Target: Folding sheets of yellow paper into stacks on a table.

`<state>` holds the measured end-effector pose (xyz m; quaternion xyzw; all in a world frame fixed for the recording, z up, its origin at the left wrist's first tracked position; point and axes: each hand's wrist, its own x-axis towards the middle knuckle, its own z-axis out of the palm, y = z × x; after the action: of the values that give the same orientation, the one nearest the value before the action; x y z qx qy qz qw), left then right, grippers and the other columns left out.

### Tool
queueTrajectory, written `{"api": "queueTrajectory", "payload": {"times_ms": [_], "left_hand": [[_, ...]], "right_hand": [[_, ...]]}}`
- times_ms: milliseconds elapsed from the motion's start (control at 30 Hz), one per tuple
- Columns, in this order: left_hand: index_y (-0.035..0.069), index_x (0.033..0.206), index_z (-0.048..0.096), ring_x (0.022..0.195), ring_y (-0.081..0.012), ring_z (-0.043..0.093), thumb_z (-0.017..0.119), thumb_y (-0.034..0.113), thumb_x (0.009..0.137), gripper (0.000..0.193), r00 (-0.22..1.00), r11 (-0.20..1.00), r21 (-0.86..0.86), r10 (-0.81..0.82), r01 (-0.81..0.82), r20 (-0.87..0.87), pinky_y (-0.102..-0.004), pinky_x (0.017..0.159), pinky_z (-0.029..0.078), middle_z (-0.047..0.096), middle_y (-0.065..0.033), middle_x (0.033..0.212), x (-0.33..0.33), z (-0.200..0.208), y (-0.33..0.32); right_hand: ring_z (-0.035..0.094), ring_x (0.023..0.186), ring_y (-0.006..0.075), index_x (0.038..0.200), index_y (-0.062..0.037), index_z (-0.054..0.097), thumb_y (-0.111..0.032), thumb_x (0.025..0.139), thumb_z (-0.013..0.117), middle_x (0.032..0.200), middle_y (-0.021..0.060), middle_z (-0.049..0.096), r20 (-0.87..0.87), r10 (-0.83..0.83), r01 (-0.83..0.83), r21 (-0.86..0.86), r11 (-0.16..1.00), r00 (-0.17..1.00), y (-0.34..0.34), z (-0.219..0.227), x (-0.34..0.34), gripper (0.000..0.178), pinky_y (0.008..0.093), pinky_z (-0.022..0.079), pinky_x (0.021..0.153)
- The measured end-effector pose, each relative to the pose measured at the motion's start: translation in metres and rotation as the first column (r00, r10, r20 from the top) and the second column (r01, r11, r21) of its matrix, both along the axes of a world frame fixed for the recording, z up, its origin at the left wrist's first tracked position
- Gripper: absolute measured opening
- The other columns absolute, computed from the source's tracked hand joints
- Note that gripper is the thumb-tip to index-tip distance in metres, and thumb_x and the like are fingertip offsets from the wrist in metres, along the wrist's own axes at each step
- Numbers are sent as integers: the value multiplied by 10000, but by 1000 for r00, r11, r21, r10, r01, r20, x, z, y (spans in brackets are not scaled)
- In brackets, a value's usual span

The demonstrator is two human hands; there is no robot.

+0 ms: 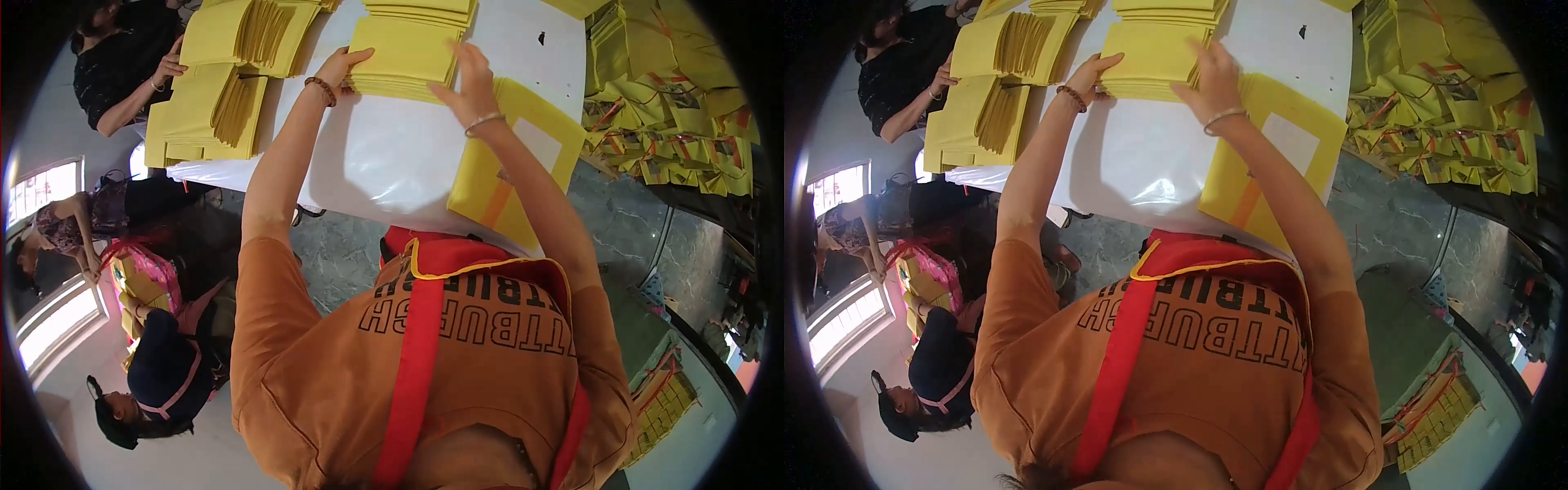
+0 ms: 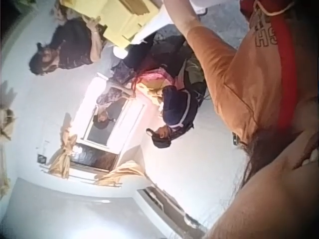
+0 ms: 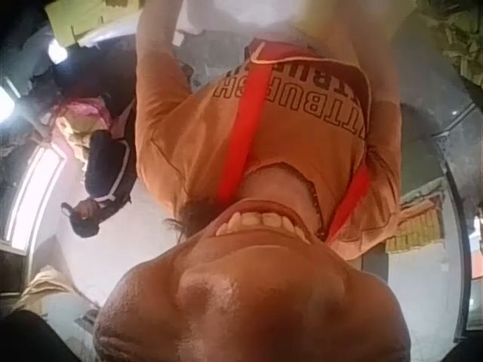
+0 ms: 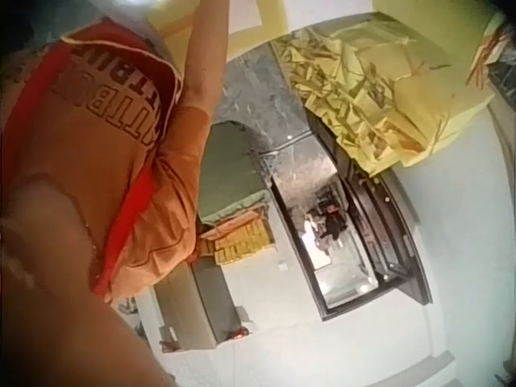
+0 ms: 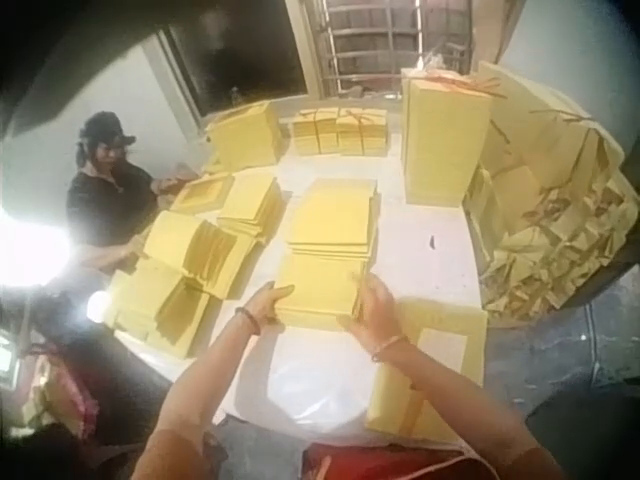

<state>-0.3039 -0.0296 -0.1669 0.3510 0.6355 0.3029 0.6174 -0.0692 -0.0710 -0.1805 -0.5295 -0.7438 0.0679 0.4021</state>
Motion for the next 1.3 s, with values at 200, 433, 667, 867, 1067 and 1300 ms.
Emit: {"api": "queueTrajectory", "payload": {"times_ms": [200, 433, 667, 867, 1067, 1300], "left_hand": [[84, 1222, 400, 948, -210, 514, 671, 385, 736, 633, 997, 999, -22, -47, 46, -55, -430, 767, 415, 527, -75, 1103, 5, 4, 6], [92, 1332, 293, 1120, -245, 416, 655, 431, 743, 770, 992, 984, 131, 124, -124, 4, -483, 848, 358, 446, -95, 1243, 9, -2, 4], [87, 1372, 188, 1091, -250, 431, 659, 404, 756, 838, 988, 958, 244, 137, -150, 73, -432, 833, 355, 444, -121, 1234, 0, -7, -4], [114, 1313, 320, 936, -190, 516, 612, 381, 793, 654, 901, 827, 374, 431, -420, 59, -397, 793, 403, 519, -73, 1090, -22, 0, -37], [91, 1170, 485, 751, -116, 544, 543, 322, 861, 390, 957, 971, 143, 155, -194, 244, -268, 683, 454, 569, -17, 853, 48, -31, -138], [-18, 1281, 372, 976, -173, 528, 540, 308, 876, 546, 997, 958, 283, 28, -48, 75, -278, 835, 433, 536, -117, 1111, 172, -33, -192]], "right_hand": [[503, 1047, 234, 1032, -281, 613, -205, 771, 622, 1220, -51, 468, 34, 185, -146, -486, 862, 982, -3, -1, 15, 272, 370, 443, 867], [562, 932, 192, 1116, -210, 576, -195, 797, 609, 1240, 5, 445, -32, 254, -235, -505, 831, 967, -3, 12, 25, 321, 312, 456, 815], [498, 1065, 259, 1159, -177, 552, -210, 756, 648, 1253, 76, 434, -167, 248, -285, -250, 925, 954, -37, 32, 77, 416, 357, 426, 882], [461, 1127, 195, 1237, -92, 487, -198, 833, 599, 1273, 81, 445, -516, -254, -66, -523, 850, 818, -125, 19, 177, 432, 330, 406, 885], [479, 1084, 172, 1319, -114, 394, -299, 882, 537, 1294, 40, 432, -691, -616, -222, -714, 664, 379, -175, 0, 174, 496, 281, 407, 845], [520, 952, 133, 1248, -45, 444, -249, 869, 563, 1110, 44, 541, -673, -556, -292, -726, 622, 488, -166, -10, 160, 446, 266, 419, 809]]}}
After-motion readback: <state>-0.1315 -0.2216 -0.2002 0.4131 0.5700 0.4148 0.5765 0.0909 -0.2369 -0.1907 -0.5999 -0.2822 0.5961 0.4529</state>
